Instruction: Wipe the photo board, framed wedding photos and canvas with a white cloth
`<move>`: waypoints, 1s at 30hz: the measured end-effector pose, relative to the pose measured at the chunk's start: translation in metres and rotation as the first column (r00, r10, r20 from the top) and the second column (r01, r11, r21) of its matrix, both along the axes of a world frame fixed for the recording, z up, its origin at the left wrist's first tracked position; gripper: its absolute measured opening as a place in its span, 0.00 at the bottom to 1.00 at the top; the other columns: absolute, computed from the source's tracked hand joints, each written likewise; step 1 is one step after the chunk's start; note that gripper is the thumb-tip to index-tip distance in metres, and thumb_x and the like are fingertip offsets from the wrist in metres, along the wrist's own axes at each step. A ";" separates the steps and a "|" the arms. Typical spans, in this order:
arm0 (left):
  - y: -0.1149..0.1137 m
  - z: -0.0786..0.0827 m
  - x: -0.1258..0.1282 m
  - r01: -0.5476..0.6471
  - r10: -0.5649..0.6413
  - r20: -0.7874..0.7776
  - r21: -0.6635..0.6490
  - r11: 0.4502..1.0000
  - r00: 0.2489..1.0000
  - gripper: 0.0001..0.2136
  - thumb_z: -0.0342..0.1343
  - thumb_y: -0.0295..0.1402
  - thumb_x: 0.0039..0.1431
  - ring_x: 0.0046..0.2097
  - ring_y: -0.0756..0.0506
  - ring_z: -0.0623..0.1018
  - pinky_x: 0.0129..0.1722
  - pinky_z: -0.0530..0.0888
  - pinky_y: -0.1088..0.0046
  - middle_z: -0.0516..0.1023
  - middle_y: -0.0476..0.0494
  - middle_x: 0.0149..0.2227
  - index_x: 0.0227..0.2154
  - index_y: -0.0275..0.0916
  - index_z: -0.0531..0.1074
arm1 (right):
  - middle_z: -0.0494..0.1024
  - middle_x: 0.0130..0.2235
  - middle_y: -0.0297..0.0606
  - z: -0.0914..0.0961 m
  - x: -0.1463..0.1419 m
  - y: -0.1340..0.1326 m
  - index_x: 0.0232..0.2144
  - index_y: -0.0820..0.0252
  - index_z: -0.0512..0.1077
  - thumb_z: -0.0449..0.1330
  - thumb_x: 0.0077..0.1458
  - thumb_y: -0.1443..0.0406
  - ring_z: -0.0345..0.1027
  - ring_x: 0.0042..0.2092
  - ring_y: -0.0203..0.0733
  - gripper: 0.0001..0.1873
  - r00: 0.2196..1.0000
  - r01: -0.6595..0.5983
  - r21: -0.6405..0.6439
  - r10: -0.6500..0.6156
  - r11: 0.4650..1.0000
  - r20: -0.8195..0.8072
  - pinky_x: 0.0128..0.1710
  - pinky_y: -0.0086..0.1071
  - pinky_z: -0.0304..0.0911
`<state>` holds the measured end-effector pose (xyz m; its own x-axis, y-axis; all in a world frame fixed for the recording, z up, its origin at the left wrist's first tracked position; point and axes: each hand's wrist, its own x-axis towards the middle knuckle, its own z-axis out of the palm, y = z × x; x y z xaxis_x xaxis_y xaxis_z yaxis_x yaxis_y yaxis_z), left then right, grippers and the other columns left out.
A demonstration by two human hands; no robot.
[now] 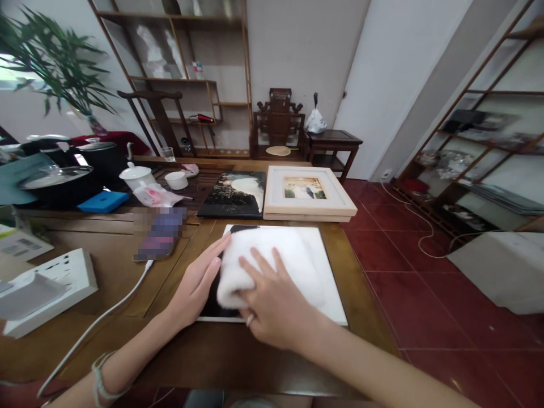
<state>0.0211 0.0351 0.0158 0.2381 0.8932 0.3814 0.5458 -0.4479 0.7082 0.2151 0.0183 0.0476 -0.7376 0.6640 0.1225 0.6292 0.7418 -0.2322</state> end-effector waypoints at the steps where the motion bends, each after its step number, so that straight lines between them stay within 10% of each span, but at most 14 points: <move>1: 0.000 0.000 0.000 -0.005 0.005 0.006 -0.002 1.000 1.000 0.22 0.37 0.36 0.67 0.64 0.44 0.58 0.63 0.55 0.62 0.59 0.40 0.63 0.59 0.35 0.60 | 0.56 0.63 0.47 0.001 -0.001 -0.009 0.38 0.57 0.76 0.56 0.53 0.63 0.37 0.65 0.59 0.12 0.998 -0.065 -0.014 0.065 0.998 -0.012 0.60 0.61 0.32; 8: 0.002 -0.006 0.000 0.096 -0.098 -0.192 -0.021 0.995 0.977 0.20 0.39 0.35 0.66 0.64 0.42 0.58 0.61 0.59 0.57 0.62 0.41 0.61 0.58 0.37 0.62 | 0.58 0.63 0.43 -0.002 0.026 -0.051 0.29 0.58 0.76 0.57 0.49 0.66 0.39 0.65 0.58 0.07 0.990 -0.140 0.001 0.140 0.990 0.002 0.61 0.59 0.35; 18: 0.002 -0.009 0.001 0.087 -0.063 -0.348 0.052 0.995 0.935 0.18 0.42 0.31 0.64 0.62 0.40 0.62 0.57 0.64 0.53 0.66 0.35 0.59 0.54 0.33 0.66 | 0.65 0.58 0.51 -0.010 0.098 -0.010 0.33 0.61 0.72 0.48 0.59 0.64 0.53 0.61 0.55 0.14 0.948 0.317 0.111 -0.313 0.942 -0.055 0.57 0.54 0.53; 30: 0.002 -0.009 0.001 0.106 -0.064 -0.306 0.123 0.987 0.950 0.16 0.45 0.29 0.63 0.58 0.38 0.68 0.52 0.69 0.54 0.71 0.34 0.54 0.52 0.35 0.68 | 0.77 0.43 0.40 0.023 -0.015 0.068 0.40 0.57 0.72 0.45 0.63 0.62 0.67 0.45 0.49 0.16 0.977 0.151 -0.115 -0.166 0.982 -0.135 0.47 0.42 0.57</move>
<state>0.0223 0.0371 0.0071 0.4331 0.8091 0.3972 0.6791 -0.5826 0.4464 0.2004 0.0862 0.0707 -0.6021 0.7854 0.1437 0.6913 0.6028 -0.3984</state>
